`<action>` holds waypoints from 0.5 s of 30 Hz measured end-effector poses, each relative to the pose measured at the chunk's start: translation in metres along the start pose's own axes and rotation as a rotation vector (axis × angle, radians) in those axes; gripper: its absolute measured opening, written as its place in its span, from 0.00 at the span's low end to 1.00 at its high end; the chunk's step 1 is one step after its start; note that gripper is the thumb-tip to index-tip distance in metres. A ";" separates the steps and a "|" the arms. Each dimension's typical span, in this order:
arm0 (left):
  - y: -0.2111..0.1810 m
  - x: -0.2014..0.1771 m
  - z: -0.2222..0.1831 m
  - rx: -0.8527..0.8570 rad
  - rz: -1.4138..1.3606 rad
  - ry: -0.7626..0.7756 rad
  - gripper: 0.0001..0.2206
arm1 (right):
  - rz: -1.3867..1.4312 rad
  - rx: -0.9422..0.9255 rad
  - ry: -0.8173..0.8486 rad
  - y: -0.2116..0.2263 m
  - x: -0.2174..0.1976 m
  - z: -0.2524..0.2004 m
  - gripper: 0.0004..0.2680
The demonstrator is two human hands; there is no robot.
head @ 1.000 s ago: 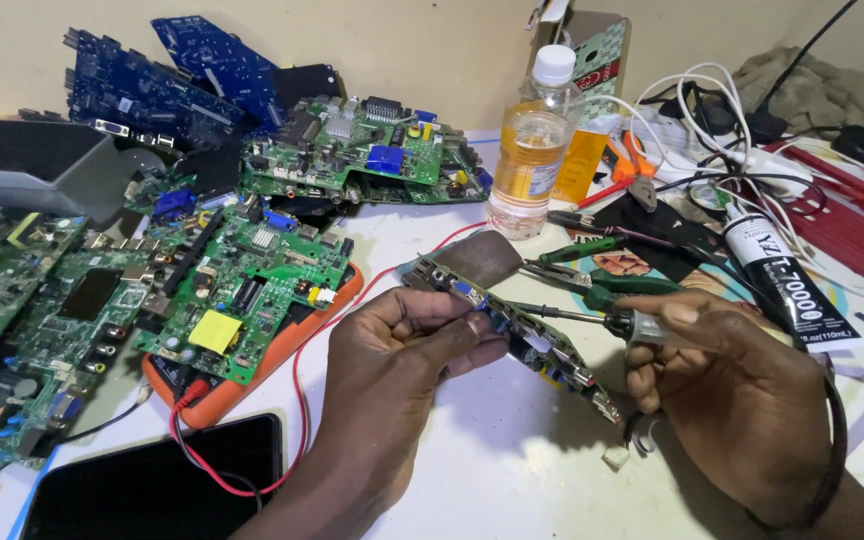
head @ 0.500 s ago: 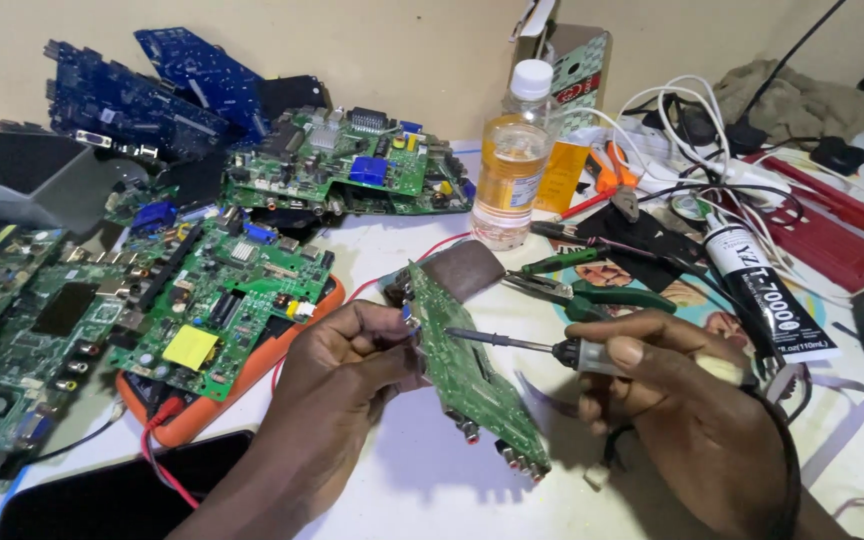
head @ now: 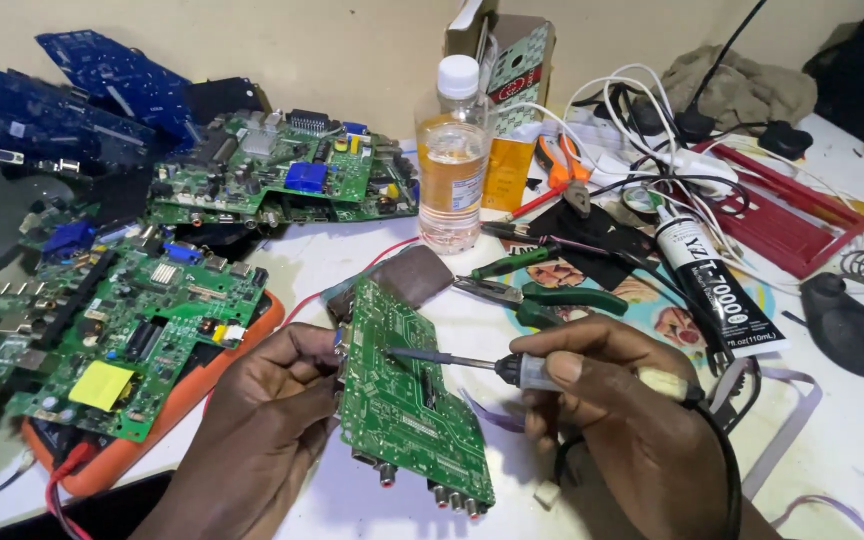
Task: The person works at a cluttered electronics repair bench, using pliers to grip a small component and a soldering iron to solder connections on green circuit boards. They hold and turn the boards to reach different edges, repositioning them on the bench while applying the soldering iron to various points.
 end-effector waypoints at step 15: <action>-0.001 -0.001 -0.003 -0.027 0.018 0.011 0.12 | -1.006 -0.573 0.001 0.058 -0.001 -0.007 0.08</action>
Point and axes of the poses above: each hand's wrist, its own z-axis towards the middle knuckle, its own x-axis out of the palm, y = z × x, the point moved 8 cm from there along z, towards the middle knuckle
